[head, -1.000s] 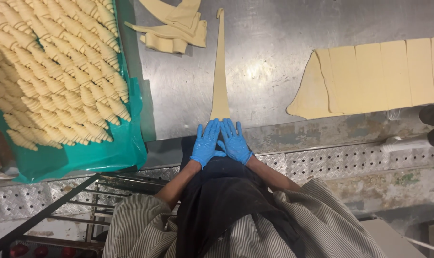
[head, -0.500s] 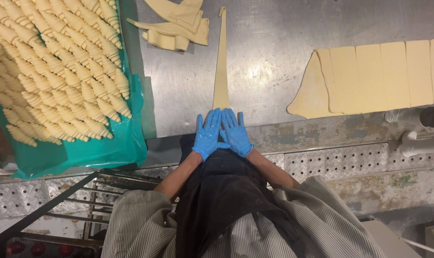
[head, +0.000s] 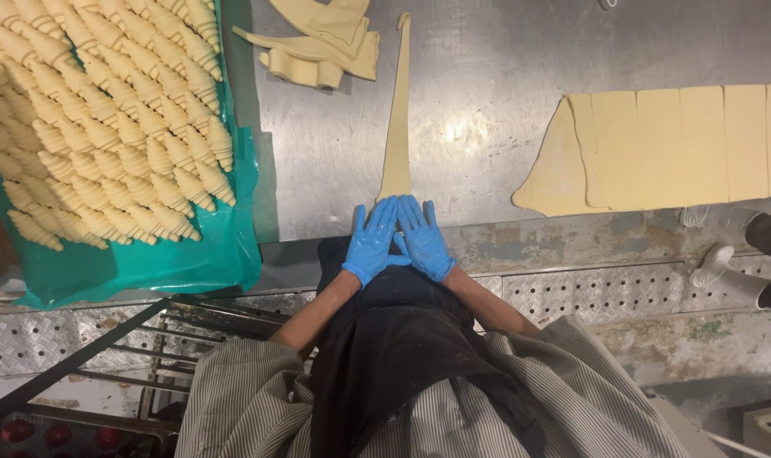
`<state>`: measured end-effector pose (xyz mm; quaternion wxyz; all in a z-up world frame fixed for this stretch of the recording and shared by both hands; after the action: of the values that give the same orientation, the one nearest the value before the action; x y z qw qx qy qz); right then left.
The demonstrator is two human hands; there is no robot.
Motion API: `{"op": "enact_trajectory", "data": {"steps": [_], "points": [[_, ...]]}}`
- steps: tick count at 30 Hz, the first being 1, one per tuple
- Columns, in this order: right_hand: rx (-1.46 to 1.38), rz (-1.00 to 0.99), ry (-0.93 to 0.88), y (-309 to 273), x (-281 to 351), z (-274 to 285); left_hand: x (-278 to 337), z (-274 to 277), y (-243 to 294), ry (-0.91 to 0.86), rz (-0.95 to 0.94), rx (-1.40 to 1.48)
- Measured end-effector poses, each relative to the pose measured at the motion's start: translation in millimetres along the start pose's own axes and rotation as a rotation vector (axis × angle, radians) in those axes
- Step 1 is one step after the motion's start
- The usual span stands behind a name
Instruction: Rolling cut dough triangles into croissant shapes and placing them in a storage tray.
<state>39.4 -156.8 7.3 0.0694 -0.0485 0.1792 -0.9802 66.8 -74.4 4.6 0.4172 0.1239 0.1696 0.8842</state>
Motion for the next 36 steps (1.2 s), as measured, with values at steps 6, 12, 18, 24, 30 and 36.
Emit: {"op": "enact_trajectory", "data": {"steps": [6,12,18,24,30,36], "points": [[0.075,-0.003,0.016,5,-16,13,-15,7,-4,-0.010,0.002,-0.021],[0.019,0.016,-0.028,4,-9,4,-11,5,-4,0.000,0.006,0.050],[0.034,0.009,0.022,16,-30,18,-29,26,-12,0.020,0.017,0.075],[0.020,0.072,0.019,14,-24,16,-29,15,-13,-0.008,0.011,0.086],[-0.079,0.095,0.144,30,-55,50,-53,32,-19,-0.017,0.023,0.027],[-0.177,0.132,0.290,37,-72,83,-69,19,-38,0.086,-0.004,-0.015]]}}
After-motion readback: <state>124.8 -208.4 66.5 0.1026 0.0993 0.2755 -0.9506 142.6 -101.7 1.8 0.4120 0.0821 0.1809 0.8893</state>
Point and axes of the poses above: each hand's wrist, its own x-axis away from the middle knuckle, its own z-axis out of the back of the hand, y = z × x, the point moved 9 cm from there along -x, towards the middle knuckle, and after that the axes turned 3 degrees about -z, right-handed, at the moved point
